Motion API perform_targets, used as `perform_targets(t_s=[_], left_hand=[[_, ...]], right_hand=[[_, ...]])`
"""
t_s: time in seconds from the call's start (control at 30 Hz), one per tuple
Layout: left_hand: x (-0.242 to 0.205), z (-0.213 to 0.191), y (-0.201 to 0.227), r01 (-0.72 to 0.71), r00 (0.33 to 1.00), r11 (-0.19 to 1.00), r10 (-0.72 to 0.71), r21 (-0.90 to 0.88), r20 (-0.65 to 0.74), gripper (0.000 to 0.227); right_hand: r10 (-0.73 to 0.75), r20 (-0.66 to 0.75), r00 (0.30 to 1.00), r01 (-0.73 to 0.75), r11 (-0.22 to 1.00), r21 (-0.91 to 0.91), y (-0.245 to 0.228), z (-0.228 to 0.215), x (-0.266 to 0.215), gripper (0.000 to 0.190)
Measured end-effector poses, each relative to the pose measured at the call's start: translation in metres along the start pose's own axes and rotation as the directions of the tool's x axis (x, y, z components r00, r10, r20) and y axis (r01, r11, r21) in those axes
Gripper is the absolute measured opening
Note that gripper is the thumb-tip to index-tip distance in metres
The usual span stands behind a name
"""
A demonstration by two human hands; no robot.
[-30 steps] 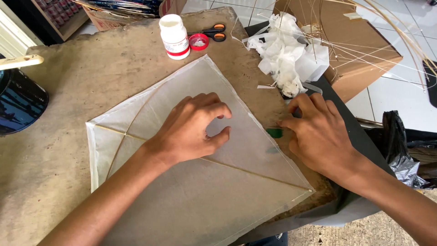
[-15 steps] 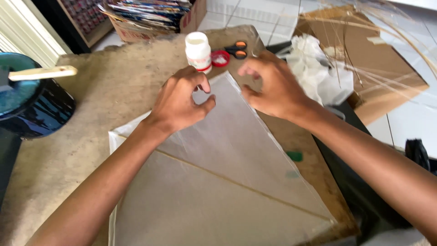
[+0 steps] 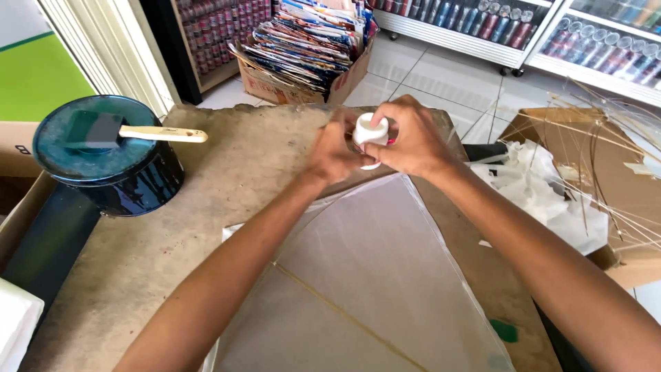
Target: The person is assembling a kite by applying glue to the edges of the paper and folding it over the bamboo frame.
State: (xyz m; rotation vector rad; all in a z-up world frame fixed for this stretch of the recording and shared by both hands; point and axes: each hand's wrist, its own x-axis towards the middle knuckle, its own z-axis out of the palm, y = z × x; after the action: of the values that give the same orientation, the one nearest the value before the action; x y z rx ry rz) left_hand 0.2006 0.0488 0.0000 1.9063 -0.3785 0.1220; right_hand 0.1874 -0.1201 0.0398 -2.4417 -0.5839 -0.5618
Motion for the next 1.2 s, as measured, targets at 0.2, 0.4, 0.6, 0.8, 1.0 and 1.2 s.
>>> perform_targets(t_s=[0.2,0.4,0.6,0.8,1.0,1.2], left_hand=[[0.008,0.007,-0.019,-0.019,0.997,0.998,0.014,-0.055,-0.08,0.066],[0.002,0.009,-0.019,-0.067,0.992,0.99,0.053,-0.123,-0.116,0.065],[0.002,0.007,-0.02,-0.072,0.992,0.994,0.063,-0.087,-0.105,0.062],[0.002,0.008,-0.021,-0.092,0.99,0.991,0.08,-0.099,-0.114,0.061],[0.004,0.009,-0.024,-0.097,0.989,0.99,0.085,-0.1,-0.118,0.061],[0.006,0.01,-0.025,-0.1,0.989,0.991,0.089,-0.087,-0.115,0.062]], right_hand=[[0.023,0.004,1.0,-0.023,0.999,-0.042,0.012,0.014,0.006,0.042],[0.006,0.022,1.0,-0.004,0.997,-0.078,0.011,0.016,0.006,0.039],[0.062,0.064,0.996,-0.057,0.996,-0.073,0.009,0.018,0.009,0.04],[0.083,0.07,0.994,-0.078,0.994,-0.076,0.009,0.02,0.012,0.042],[0.115,0.081,0.99,-0.109,0.991,-0.084,0.006,0.019,0.011,0.043],[0.111,0.081,0.991,-0.106,0.992,-0.071,0.003,0.016,0.011,0.045]])
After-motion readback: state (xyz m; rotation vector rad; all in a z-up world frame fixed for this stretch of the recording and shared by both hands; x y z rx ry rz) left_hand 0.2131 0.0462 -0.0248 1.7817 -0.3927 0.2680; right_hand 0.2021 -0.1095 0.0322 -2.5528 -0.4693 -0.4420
